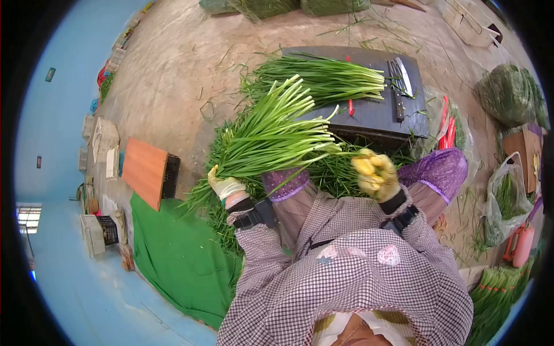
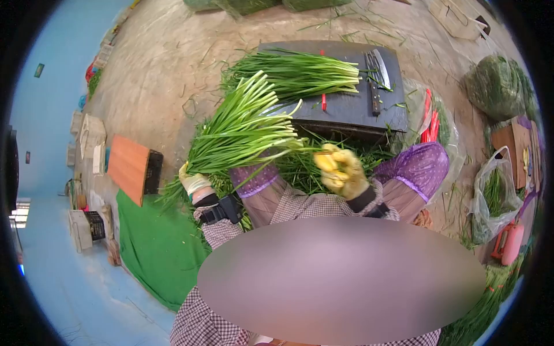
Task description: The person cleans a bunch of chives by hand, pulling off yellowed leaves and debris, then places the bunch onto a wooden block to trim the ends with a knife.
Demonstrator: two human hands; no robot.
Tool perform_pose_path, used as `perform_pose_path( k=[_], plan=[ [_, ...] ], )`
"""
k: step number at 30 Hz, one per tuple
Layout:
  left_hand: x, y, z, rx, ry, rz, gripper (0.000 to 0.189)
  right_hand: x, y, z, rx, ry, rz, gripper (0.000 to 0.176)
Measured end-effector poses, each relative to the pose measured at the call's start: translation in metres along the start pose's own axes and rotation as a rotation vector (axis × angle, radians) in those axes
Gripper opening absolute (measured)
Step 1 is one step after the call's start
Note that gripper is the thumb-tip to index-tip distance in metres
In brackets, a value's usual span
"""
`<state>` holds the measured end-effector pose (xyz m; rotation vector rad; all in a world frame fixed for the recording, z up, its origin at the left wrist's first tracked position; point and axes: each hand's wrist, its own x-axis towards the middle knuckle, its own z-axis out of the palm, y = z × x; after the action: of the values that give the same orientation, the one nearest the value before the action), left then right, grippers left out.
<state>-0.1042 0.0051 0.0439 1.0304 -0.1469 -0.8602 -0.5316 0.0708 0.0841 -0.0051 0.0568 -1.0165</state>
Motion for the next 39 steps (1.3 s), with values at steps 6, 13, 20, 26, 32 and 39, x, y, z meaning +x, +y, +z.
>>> perform_pose_path(
  k=[6, 13, 20, 26, 32, 39],
  plan=[
    [0.007, -0.007, -0.010, -0.015, -0.021, -0.069, 0.025, -0.052, -0.050, -0.017, -0.020, -0.059, -0.160, 0.009],
    [-0.009, 0.004, 0.008, 0.020, 0.010, -0.114, 0.022, -0.019, -0.011, -0.038, -1.762, 0.485, 0.227, 0.058],
    [0.004, -0.008, -0.006, 0.182, -0.021, 0.103, 0.027, 0.060, 0.017, -0.007, -1.114, 0.109, 0.004, 0.079],
    [0.007, 0.004, -0.007, 0.008, -0.008, -0.082, 0.026, 0.042, 0.017, 0.016, -0.788, 0.145, -0.027, 0.025],
    [0.020, -0.010, -0.019, 0.117, -0.037, 0.010, 0.029, -0.002, -0.022, -0.017, -0.838, 0.249, -0.221, 0.033],
    [0.017, -0.006, -0.007, 0.144, -0.116, 0.001, 0.027, 0.061, 0.019, 0.005, -0.975, 0.257, -0.075, 0.027]
  ],
)
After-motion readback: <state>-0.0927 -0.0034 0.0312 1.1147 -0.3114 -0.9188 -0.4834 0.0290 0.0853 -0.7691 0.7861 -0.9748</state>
